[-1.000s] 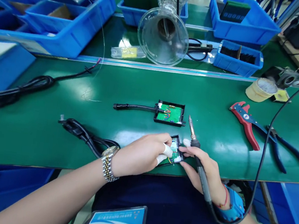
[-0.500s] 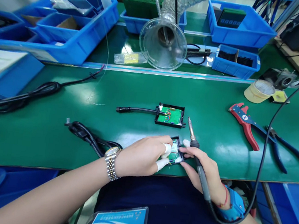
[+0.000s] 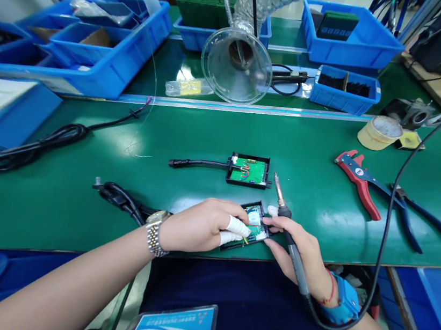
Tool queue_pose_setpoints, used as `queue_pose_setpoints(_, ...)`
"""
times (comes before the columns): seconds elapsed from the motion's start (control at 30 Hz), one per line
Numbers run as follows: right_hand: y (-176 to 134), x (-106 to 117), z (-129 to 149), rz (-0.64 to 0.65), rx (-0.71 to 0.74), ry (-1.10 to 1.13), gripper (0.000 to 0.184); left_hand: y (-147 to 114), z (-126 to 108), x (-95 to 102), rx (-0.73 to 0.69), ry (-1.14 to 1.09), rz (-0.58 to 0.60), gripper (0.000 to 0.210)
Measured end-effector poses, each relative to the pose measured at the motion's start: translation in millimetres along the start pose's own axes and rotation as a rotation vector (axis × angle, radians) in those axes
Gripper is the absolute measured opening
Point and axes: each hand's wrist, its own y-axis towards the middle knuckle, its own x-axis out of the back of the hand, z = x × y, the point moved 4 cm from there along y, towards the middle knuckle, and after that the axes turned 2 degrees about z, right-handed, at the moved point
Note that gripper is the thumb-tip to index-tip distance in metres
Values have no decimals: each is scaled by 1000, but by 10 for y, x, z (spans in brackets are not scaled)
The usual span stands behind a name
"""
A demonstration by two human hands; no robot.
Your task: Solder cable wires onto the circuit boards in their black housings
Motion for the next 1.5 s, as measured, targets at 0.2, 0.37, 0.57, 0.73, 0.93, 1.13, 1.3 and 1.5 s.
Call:
queue_pose_setpoints(0.2, -1, -8, -3, 2, -1, 2, 38, -21, -46, 94, -35, 1, 65, 20)
queue_pose_setpoints(0.37, 7, -10, 11, -2, 8, 2, 38, 26, -137, 22, -20, 156, 111, 25)
queue_pose_setpoints(0.57, 3, 0, 11, -9, 12, 3, 39, 7, -65, -114, 17, 307, -24, 23)
queue_pose_setpoints(0.73, 6, -8, 17, -14, 10, -2, 39, 102, -88, -116, 76, 302, 24, 21)
queue_pose_setpoints(0.93, -6, -33, 11, -30, 12, -3, 41, 238, -125, -188, 327, 365, 56, 20)
queue_pose_setpoints(1.13, 3, -34, 16, -17, 12, -7, 38, 181, -53, -317, 362, 238, -23, 18)
queue_pose_setpoints(1.3, 5, -37, 17, -17, -1, -21, 38, 190, -47, -319, 365, 229, -53, 19)
queue_pose_setpoints(1.5, -15, -28, 24, -22, -4, -21, 40, 200, -46, -336, 391, 214, -85, 20)
